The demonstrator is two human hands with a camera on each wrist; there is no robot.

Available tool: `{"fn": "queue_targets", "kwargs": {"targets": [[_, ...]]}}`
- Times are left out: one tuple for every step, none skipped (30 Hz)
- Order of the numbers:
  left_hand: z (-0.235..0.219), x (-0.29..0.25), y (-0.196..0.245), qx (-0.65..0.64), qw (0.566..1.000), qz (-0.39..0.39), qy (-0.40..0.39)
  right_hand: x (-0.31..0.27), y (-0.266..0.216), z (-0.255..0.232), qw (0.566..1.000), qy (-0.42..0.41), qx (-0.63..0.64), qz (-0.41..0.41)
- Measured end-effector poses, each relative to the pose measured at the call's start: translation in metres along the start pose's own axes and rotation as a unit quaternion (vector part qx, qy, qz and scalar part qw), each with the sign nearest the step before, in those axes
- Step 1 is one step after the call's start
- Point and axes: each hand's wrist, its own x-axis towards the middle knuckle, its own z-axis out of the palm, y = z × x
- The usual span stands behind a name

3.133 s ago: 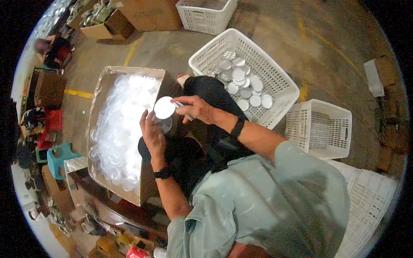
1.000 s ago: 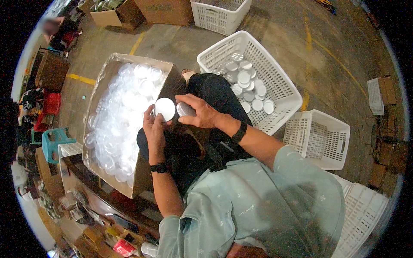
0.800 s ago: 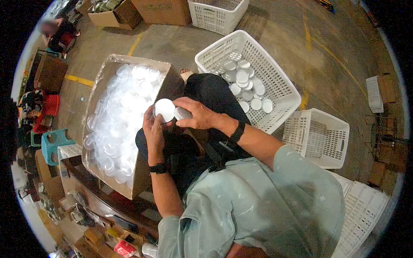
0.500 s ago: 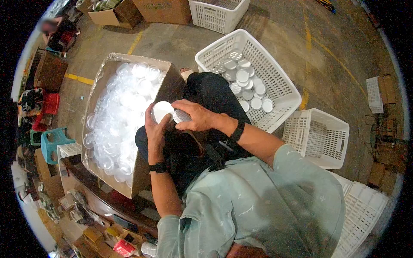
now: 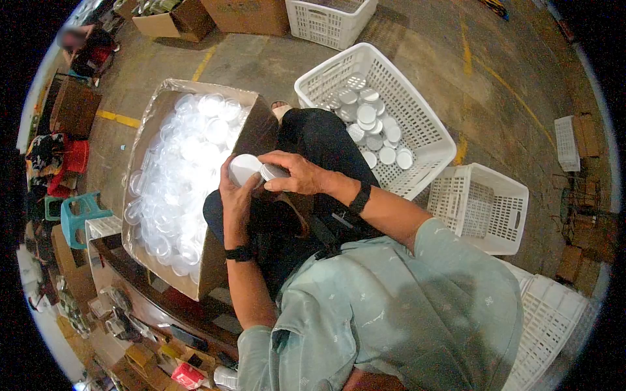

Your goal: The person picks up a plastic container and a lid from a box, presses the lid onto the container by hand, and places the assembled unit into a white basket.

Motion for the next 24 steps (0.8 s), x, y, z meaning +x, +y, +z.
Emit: {"fn": "queue_targets", "kwargs": {"targets": [[0.000, 0.000, 0.002, 0.016, 1.000, -0.012, -0.006, 0.000, 0.001, 0.000, 1.000, -0.001, -0.002, -0.006], [0.000, -0.001, 0.004, 0.016, 1.000, -0.013, -0.006, 0.000, 0.002, 0.000, 1.000, -0.002, -0.004, -0.012], [0.000, -0.001, 0.008, 0.029, 0.999, -0.032, -0.003, 0.000, -0.002, -0.001, 1.000, -0.002, -0.004, -0.011], [0.000, -0.001, 0.011, 0.042, 0.998, -0.052, 0.001, -0.001, -0.008, -0.002, 1.000, -0.015, 0.017, 0.008], [0.000, -0.001, 0.008, 0.042, 0.998, -0.052, 0.001, -0.001, -0.012, -0.003, 0.999, -0.028, 0.038, 0.027], [0.000, -0.001, 0.006, 0.059, 0.998, -0.037, 0.006, -0.002, -0.010, -0.003, 0.999, -0.027, 0.038, 0.027], [0.000, 0.000, 0.005, 0.076, 0.997, -0.022, 0.012, -0.003, -0.007, -0.002, 0.999, -0.029, 0.030, 0.017], [-0.001, 0.001, 0.003, 0.076, 0.997, -0.022, 0.012, -0.003, -0.005, -0.002, 0.999, -0.031, 0.022, 0.006], [0.000, 0.001, 0.003, 0.082, 0.996, -0.020, 0.017, -0.004, -0.004, -0.002, 0.999, -0.031, 0.022, 0.007], [0.000, 0.001, 0.003, 0.087, 0.996, -0.018, 0.022, -0.004, -0.004, -0.001, 0.999, -0.030, 0.011, -0.001], [-0.001, 0.002, 0.001, 0.087, 0.996, -0.018, 0.022, -0.004, -0.004, -0.001, 1.000, -0.029, 0.001, -0.009], [-0.002, 0.003, 0.000, 0.101, 0.995, -0.007, 0.021, -0.004, -0.003, -0.001, 1.000, -0.029, 0.000, -0.009], [-0.003, 0.004, -0.002, 0.115, 0.993, 0.003, 0.020, -0.003, -0.001, -0.001, 0.999, -0.029, 0.002, -0.014], [-0.004, 0.004, -0.004, 0.115, 0.993, 0.003, 0.020, -0.003, 0.000, -0.001, 0.999, -0.029, 0.004, -0.018], [-0.004, 0.005, -0.001, 0.101, 0.994, -0.004, 0.031, -0.003, -0.002, -0.002, 0.999, -0.030, 0.004, -0.017], [-0.004, 0.005, 0.001, 0.087, 0.995, -0.011, 0.042, -0.003, -0.004, -0.002, 0.999, -0.042, 0.014, -0.016], [-0.004, 0.006, 0.000, 0.087, 0.995, -0.012, 0.042, -0.003, -0.006, -0.002, 0.998, -0.055, 0.024, -0.016], [-0.004, 0.007, 0.000, 0.093, 0.994, -0.011, 0.054, -0.003, -0.005, -0.001, 0.998, -0.055, 0.024, -0.015], [-0.003, 0.007, 0.000, 0.098, 0.993, -0.008, 0.066, -0.004, -0.004, 0.000, 0.998, -0.049, 0.015, -0.022], [-0.003, 0.007, -0.001, 0.098, 0.993, -0.009, 0.066, -0.003, -0.003, 0.001, 0.999, -0.042, 0.005, -0.029], [-0.003, 0.007, -0.001, 0.097, 0.993, -0.006, 0.068, -0.003, -0.002, 0.002, 0.999, -0.043, 0.005, -0.028], [-0.003, 0.008, -0.001, 0.097, 0.993, -0.003, 0.071, -0.002, -0.001, 0.002, 0.998, -0.048, 0.001, -0.035], [-0.003, 0.008, -0.002, 0.097, 0.993, -0.003, 0.071, -0.002, 0.000, 0.002, 0.998, -0.053, -0.003, -0.043], [-0.003, 0.010, -0.006, 0.111, 0.991, -0.005, 0.079, -0.001, -0.001, 0.001, 0.998, -0.053, -0.003, -0.043]]}}
